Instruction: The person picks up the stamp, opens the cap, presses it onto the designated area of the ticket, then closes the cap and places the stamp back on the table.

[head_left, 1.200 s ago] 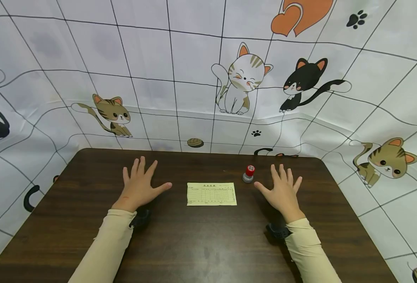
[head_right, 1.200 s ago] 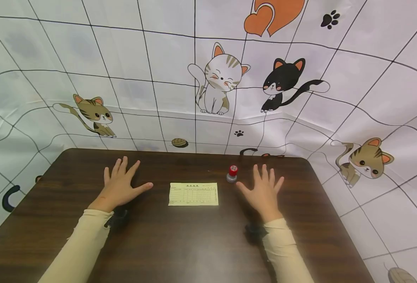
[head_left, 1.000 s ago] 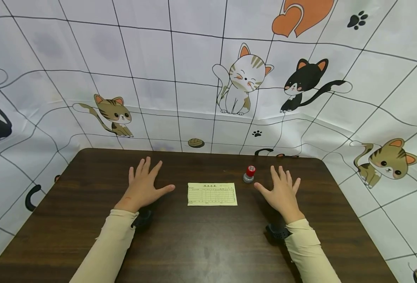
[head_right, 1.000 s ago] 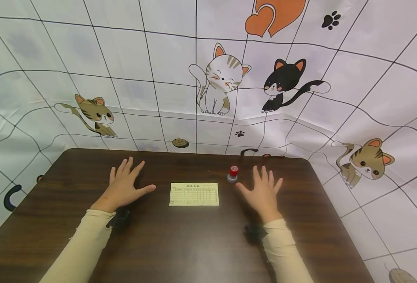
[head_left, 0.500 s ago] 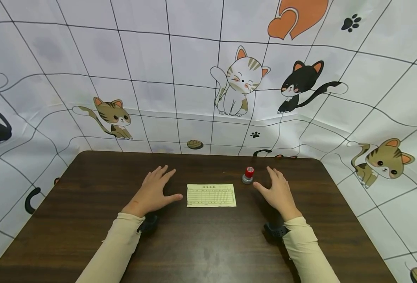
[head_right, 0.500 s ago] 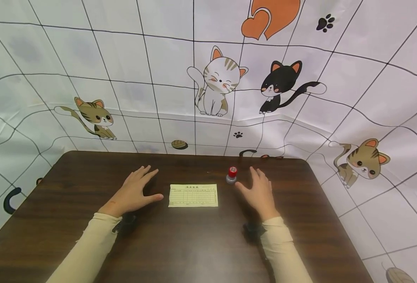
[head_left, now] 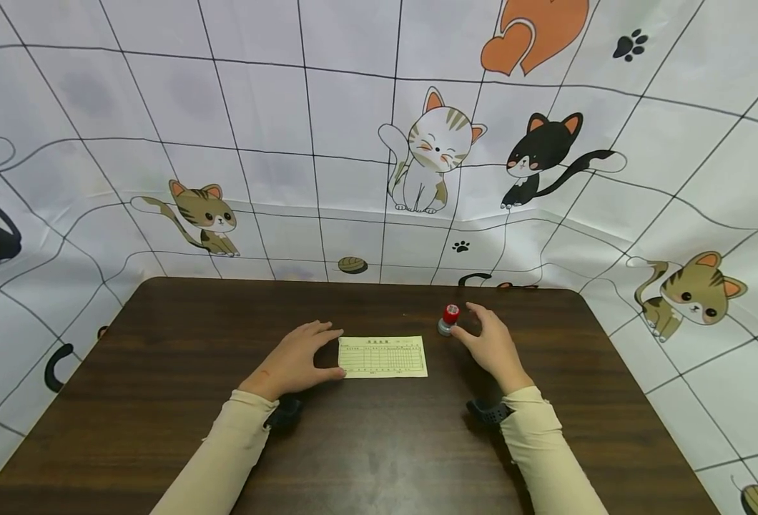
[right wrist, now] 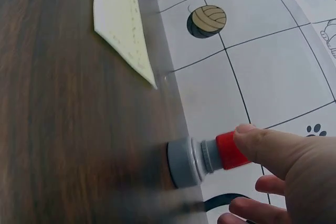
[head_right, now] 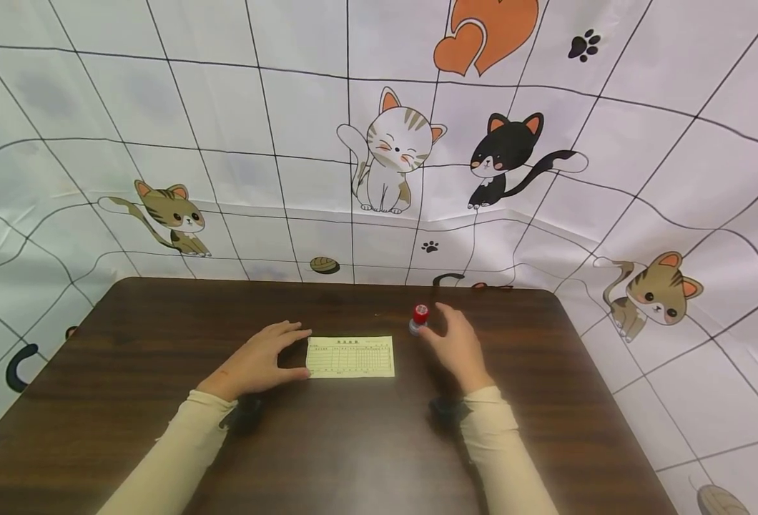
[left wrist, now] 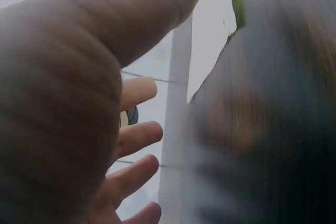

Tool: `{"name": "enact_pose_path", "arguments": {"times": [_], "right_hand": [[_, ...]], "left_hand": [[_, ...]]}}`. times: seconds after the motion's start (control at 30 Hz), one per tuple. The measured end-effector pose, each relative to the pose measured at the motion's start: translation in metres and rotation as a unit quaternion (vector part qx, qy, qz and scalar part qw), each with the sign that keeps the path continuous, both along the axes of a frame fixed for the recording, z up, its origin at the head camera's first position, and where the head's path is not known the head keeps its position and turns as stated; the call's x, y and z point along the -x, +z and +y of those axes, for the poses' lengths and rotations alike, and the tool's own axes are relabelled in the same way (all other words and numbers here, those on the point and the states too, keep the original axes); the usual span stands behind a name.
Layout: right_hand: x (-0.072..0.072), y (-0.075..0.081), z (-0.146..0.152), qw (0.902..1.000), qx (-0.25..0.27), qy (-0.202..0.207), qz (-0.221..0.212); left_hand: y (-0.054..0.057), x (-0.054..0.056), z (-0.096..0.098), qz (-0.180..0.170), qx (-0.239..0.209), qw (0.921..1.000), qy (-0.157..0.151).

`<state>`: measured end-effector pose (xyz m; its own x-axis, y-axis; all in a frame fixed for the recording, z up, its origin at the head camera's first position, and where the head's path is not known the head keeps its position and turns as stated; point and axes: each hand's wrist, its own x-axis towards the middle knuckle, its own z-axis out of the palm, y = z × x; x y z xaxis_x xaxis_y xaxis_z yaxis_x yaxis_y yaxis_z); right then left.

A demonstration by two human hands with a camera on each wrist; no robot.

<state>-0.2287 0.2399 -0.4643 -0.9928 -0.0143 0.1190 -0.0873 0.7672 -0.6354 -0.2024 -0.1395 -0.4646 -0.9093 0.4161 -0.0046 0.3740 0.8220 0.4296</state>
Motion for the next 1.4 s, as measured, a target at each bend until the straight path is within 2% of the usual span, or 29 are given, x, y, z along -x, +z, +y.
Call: {"name": "enact_pose_path", "arguments": {"times": [0.17, 0.6, 0.97, 1.4], "right_hand": [[0.006, 0.001, -0.008, 0.9998, 0.017, -0.006, 0.008], [0.008, 0.005, -0.022, 0.9985, 0.046, -0.021, 0.019], [0.008, -0.003, -0.022, 0.9972, 0.056, -0.039, 0.031], [0.005, 0.000, -0.017, 0.9977, 0.048, -0.038, 0.029]], "left_hand": [[0.000, 0.002, 0.006, -0.016, -0.002, 0.9999, 0.004], [0.003, 0.004, 0.015, -0.018, 0.003, 0.9998, -0.010], [-0.002, 0.004, 0.019, 0.001, 0.023, 0.9996, -0.014], [-0.001, 0.005, 0.023, 0.006, 0.034, 0.9992, -0.019]]}}
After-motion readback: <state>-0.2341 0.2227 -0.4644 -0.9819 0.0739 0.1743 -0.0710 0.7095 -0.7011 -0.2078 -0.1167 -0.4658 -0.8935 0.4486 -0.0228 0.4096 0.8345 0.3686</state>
